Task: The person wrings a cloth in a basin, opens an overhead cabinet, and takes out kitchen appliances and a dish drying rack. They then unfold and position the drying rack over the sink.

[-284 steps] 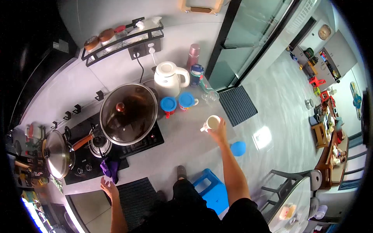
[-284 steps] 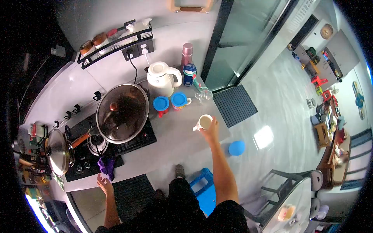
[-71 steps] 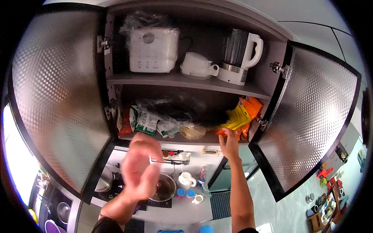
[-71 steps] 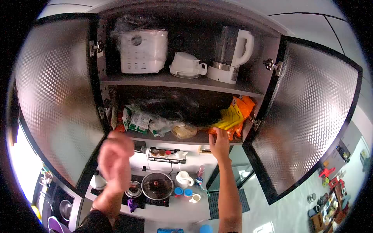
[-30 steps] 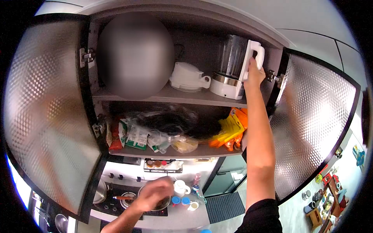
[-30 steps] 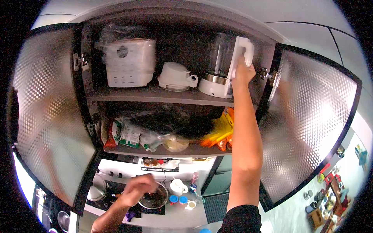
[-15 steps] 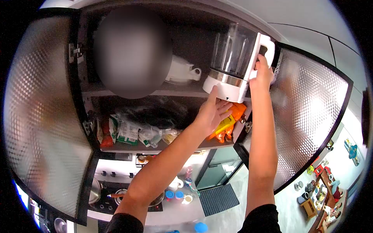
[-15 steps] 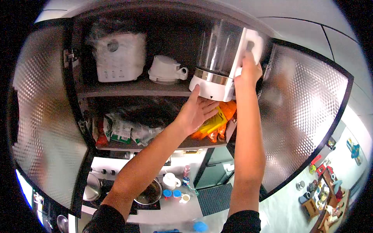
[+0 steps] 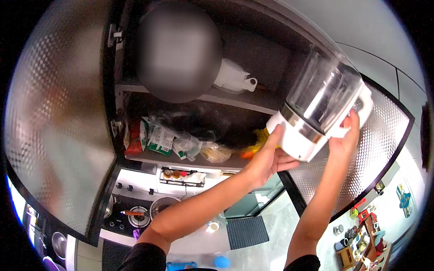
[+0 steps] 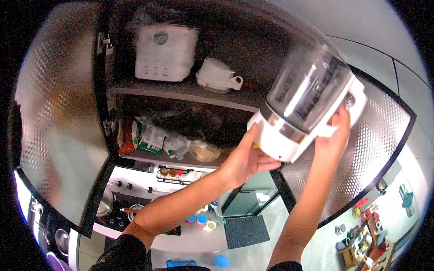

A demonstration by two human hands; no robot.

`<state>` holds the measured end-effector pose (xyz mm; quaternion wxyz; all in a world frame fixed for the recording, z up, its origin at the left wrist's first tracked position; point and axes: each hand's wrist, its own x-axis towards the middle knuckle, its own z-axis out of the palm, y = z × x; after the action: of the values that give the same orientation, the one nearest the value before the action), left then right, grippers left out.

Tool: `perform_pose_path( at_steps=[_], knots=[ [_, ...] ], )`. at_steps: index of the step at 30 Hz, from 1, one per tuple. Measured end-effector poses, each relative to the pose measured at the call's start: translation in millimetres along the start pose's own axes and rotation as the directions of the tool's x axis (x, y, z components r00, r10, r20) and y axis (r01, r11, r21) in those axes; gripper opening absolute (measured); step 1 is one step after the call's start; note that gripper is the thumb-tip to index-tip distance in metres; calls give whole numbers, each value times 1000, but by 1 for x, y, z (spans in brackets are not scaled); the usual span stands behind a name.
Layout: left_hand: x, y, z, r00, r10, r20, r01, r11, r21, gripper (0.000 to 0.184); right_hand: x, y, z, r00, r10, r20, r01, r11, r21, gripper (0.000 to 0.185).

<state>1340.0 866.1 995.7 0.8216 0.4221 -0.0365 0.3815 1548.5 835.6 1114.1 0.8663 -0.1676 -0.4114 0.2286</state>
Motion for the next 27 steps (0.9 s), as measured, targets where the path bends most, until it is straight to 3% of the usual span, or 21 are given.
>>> perform_pose_path(
  at_steps=[2, 6, 10, 14, 16, 18, 20, 22, 26, 27],
  knots=[
    [-12, -7, -2, 996, -83, -19, 83, 996, -9, 83, -25, -8, -14, 1000, 13, 20, -12, 1000, -8, 35],
    [-41, -30, -14, 970, -244, -14, 241, 965, -98, 78, -101, -18, -30, 997, 32, -70, -35, 998, -43, 27],
    [-84, -63, -26, 974, -219, 57, 226, 939, -261, 72, -171, -6, -96, 980, 76, 186, -78, 997, 6, 20],
    [-132, -116, -69, 968, -251, -7, 230, 895, -382, 71, -248, 19, -99, 966, 105, -235, -146, 975, -168, 33],
    [-152, -153, -105, 965, -261, -31, 222, 874, -431, 70, -284, 31, -121, 981, 121, -150, -158, 950, -269, 43],
    [-180, -173, -128, 957, -287, -48, 225, 835, -502, 71, -313, 33, -148, 937, 347, -31, -332, 861, -386, 54],
    [-205, -180, -134, 944, -314, -99, 227, 838, -497, 79, -328, 32, -117, 968, 249, -34, -226, 801, -554, 34],
    [-233, -175, -138, 925, -335, -181, 236, 876, -421, 79, -340, 34, -125, 938, 346, -24, -289, 741, -607, 34],
    [-262, -156, -135, 858, -315, -406, 245, 945, -216, 75, -349, 39, -163, 734, 679, -4, -524, 563, -639, 41],
    [-273, -181, -177, 813, -352, -464, 221, 923, -315, 63, -348, 28, -150, 699, 715, 12, -577, 573, -583, 44]
  ],
)
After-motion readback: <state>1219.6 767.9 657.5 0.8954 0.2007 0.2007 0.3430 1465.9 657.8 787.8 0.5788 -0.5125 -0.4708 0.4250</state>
